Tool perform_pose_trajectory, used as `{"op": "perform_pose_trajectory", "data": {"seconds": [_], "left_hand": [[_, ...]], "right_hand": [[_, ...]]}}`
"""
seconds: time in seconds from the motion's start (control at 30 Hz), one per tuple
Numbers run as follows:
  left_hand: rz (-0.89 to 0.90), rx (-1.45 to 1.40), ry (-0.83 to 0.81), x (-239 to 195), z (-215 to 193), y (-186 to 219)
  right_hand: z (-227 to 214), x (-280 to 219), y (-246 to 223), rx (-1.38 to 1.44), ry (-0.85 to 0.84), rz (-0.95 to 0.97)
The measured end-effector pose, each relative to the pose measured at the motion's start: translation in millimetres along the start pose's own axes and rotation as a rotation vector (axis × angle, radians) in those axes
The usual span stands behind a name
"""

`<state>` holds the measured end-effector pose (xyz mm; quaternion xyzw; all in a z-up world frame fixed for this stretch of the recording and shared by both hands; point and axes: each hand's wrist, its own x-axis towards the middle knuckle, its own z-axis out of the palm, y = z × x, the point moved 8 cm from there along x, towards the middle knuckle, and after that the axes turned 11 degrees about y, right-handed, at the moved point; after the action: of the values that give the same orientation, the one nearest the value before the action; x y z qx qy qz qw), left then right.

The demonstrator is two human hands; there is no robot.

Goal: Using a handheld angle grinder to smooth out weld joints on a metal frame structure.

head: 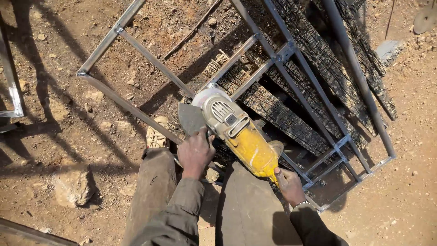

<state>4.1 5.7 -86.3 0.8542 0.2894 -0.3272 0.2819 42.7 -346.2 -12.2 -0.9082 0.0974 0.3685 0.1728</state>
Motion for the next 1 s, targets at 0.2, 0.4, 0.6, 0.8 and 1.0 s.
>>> {"op": "perform_pose_trajectory", "data": {"seconds": [0.2,0.4,0.6,0.8,1.0], "left_hand": [[0.033,-0.022,0.030,10,-24,2],[-0.067,0.036,-0.028,-7,-55,8],[-0.071,0.075,-0.043,-13,-53,0],[-0.011,0.076,-0.027,-7,-44,10],[0.048,0.037,0.016,2,-45,13]], "right_hand": [[32,13,35,0.038,0.076,0.035],[24,4,-30,0.096,0.045,-0.007],[66,-8,59,0.178,-0.006,0.058],[66,-2,83,0.138,-0.010,0.072],[76,-4,99,0.164,0.060,0.086]]}}
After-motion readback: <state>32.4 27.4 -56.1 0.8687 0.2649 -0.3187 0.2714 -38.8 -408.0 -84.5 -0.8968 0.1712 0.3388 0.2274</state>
